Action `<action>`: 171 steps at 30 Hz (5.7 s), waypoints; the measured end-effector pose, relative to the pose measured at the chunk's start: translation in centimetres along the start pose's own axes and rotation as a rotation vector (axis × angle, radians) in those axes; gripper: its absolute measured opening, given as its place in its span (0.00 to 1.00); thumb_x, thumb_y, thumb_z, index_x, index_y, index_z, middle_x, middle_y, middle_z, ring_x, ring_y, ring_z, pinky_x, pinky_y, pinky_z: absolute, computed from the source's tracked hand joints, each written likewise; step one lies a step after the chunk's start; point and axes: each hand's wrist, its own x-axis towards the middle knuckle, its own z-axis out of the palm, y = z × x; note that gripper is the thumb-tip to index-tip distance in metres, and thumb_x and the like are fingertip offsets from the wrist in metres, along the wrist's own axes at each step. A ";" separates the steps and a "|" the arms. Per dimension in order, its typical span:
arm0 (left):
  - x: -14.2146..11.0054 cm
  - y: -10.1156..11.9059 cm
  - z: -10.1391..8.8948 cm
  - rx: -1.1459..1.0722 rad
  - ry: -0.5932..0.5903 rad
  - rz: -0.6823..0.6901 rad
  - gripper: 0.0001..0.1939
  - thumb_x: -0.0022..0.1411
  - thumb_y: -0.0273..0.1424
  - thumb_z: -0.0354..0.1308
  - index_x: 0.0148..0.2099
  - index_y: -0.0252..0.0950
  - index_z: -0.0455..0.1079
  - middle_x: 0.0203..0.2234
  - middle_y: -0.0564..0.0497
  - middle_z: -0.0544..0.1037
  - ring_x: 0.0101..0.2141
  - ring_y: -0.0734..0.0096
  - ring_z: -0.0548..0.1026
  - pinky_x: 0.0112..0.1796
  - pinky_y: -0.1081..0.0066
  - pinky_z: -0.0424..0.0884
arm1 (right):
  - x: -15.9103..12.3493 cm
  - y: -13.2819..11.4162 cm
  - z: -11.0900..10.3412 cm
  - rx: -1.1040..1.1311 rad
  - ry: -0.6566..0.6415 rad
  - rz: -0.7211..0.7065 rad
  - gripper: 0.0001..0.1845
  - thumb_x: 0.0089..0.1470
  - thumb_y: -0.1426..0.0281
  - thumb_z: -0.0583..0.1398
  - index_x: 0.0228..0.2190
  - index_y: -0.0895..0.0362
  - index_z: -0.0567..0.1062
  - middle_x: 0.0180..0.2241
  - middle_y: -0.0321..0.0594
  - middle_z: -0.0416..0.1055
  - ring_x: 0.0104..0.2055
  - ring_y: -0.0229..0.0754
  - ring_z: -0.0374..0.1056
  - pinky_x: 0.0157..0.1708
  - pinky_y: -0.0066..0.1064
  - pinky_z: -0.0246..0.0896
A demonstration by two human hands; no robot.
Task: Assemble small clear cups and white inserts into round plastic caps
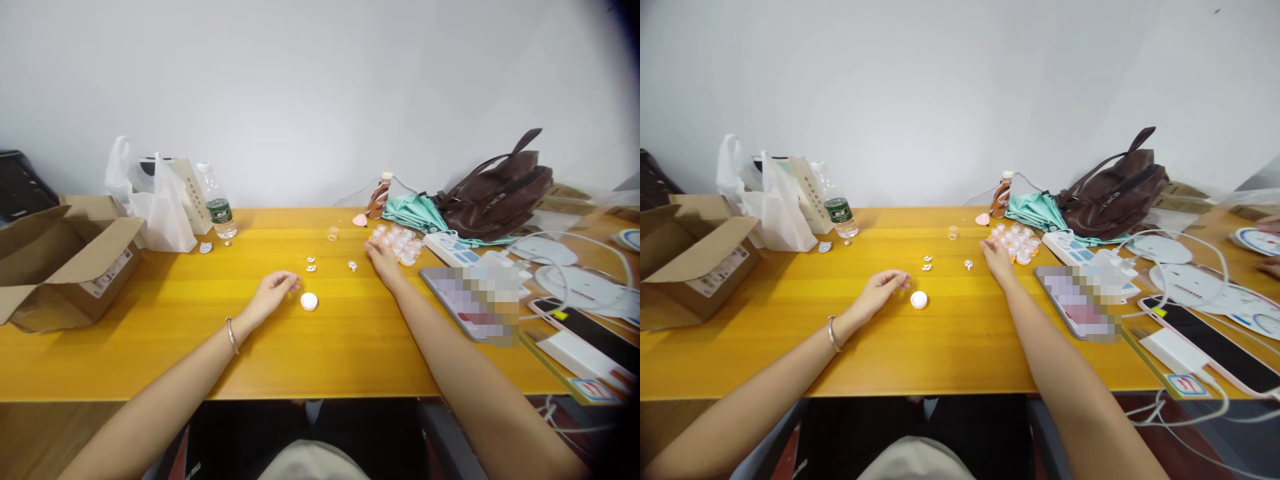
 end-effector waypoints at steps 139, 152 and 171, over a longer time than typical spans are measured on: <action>0.1 -0.4 0.5 0.533 -0.219 0.400 0.10 0.60 0.29 0.52 0.44 0.35 0.68 0.38 0.47 0.74 0.39 0.69 0.72 0.43 0.69 0.67 | -9.4 -6.6 3.5 -0.149 -0.652 -0.520 0.14 0.48 0.67 0.61 0.39 0.56 0.70 0.36 0.40 0.65 0.40 0.41 0.64 0.44 0.35 0.61; 0.7 -0.3 0.8 0.536 -0.334 0.417 0.09 0.59 0.31 0.55 0.38 0.35 0.74 0.32 0.48 0.75 0.33 0.72 0.72 0.38 0.72 0.67 | -9.4 -6.5 3.4 -0.108 -0.672 -0.522 0.12 0.47 0.70 0.61 0.37 0.56 0.72 0.35 0.39 0.65 0.40 0.39 0.64 0.44 0.33 0.61; 1.1 1.7 1.4 0.758 -0.298 0.225 0.10 0.54 0.36 0.58 0.33 0.36 0.76 0.28 0.50 0.79 0.28 0.72 0.74 0.31 0.75 0.64 | -9.2 -6.3 3.7 -0.158 -0.693 -0.536 0.14 0.49 0.65 0.61 0.39 0.53 0.74 0.36 0.39 0.65 0.41 0.40 0.64 0.44 0.33 0.58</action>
